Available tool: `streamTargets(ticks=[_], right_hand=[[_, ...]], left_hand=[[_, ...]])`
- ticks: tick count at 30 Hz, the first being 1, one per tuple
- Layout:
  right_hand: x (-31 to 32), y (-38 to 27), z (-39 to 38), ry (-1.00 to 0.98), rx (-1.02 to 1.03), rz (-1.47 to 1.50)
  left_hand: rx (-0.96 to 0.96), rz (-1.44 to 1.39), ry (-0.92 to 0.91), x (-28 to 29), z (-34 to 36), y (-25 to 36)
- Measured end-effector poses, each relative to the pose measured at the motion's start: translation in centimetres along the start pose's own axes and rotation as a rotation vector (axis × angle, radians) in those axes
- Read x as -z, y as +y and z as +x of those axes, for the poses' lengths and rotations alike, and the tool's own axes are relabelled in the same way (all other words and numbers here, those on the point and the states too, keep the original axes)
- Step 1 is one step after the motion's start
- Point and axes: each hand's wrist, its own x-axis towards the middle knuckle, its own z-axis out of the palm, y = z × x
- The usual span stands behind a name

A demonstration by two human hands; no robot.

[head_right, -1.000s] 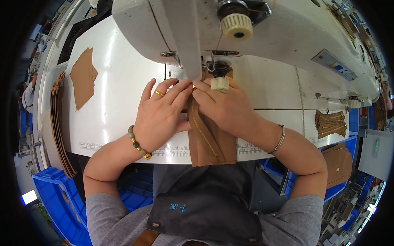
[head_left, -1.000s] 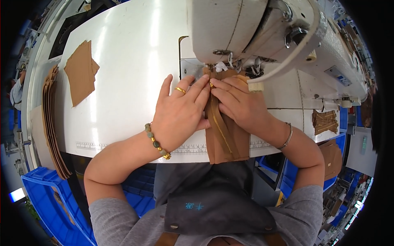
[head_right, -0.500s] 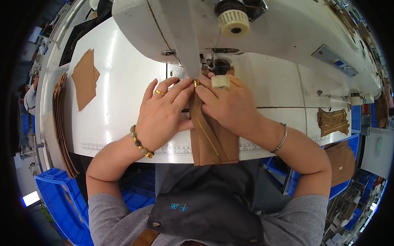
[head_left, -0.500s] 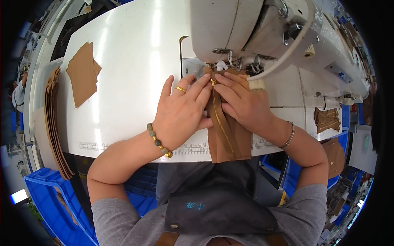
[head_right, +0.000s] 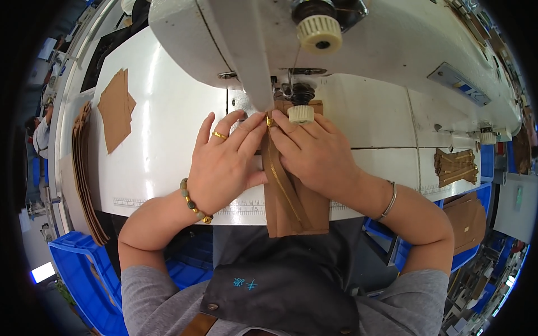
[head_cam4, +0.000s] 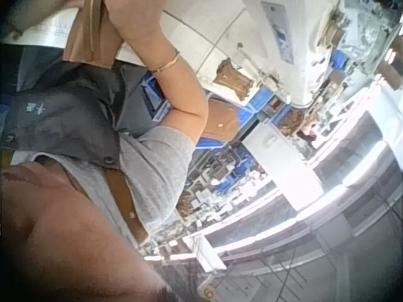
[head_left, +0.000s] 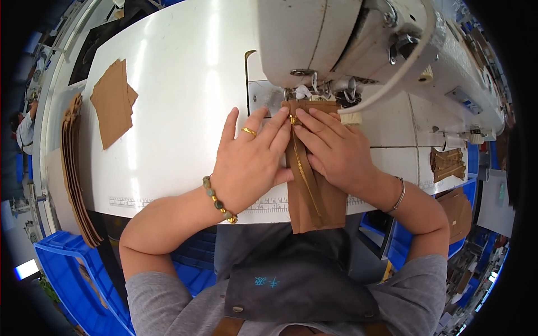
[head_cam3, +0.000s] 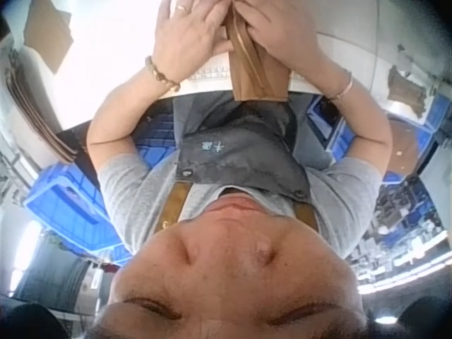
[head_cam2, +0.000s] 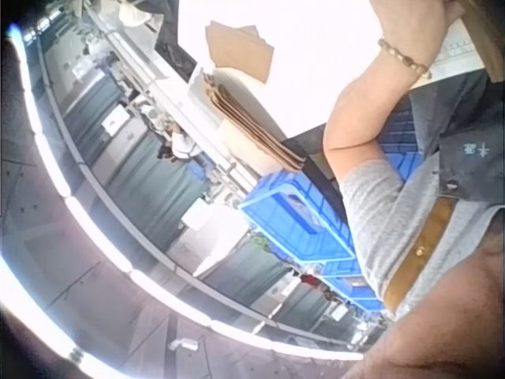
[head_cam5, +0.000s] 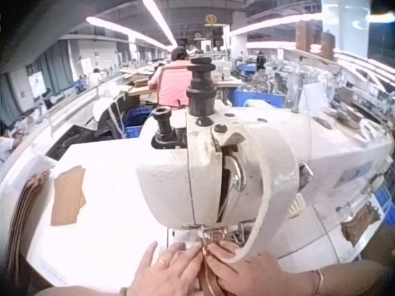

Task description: Sewing a zipper onto a leather or heavy fabric piece using an industrial sewing machine.

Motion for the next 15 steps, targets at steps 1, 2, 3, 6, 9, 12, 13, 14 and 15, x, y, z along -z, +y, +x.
streamTargets(ticks=[1,2,3,6,9,12,13,14,15], right_hand=[[-0.02,-0.05,0.02,-0.003,0.003,0.001],[-0.04,-0.09,0.04,-0.018,-0.014,-0.003],[-0.09,-0.11,0.10,-0.032,-0.032,-0.007],[-0.13,-0.06,0.20,-0.023,-0.030,-0.006],[-0.11,-0.08,0.20,-0.025,-0.034,-0.002],[-0.12,-0.03,0.19,-0.042,-0.049,0.005],[-0.12,0.03,0.19,-0.042,-0.046,0.008],[-0.12,0.10,0.19,-0.055,-0.063,0.015],[-0.15,0.13,0.20,-0.062,-0.088,0.024]], left_hand=[[0.004,-0.002,0.000,-0.10,0.07,-0.08],[-0.001,-0.004,0.007,-0.18,0.15,-0.19],[-0.004,0.001,-0.004,-0.23,0.18,-0.29],[-0.005,0.011,-0.002,-0.29,0.23,-0.42],[-0.004,0.006,-0.003,-0.30,0.31,-0.45],[-0.009,-0.007,-0.007,-0.34,0.51,-0.52],[-0.007,-0.012,0.012,-0.36,0.61,-0.58],[-0.015,-0.012,0.012,-0.40,0.73,-0.65],[-0.023,-0.012,0.012,-0.41,0.81,-0.73]])
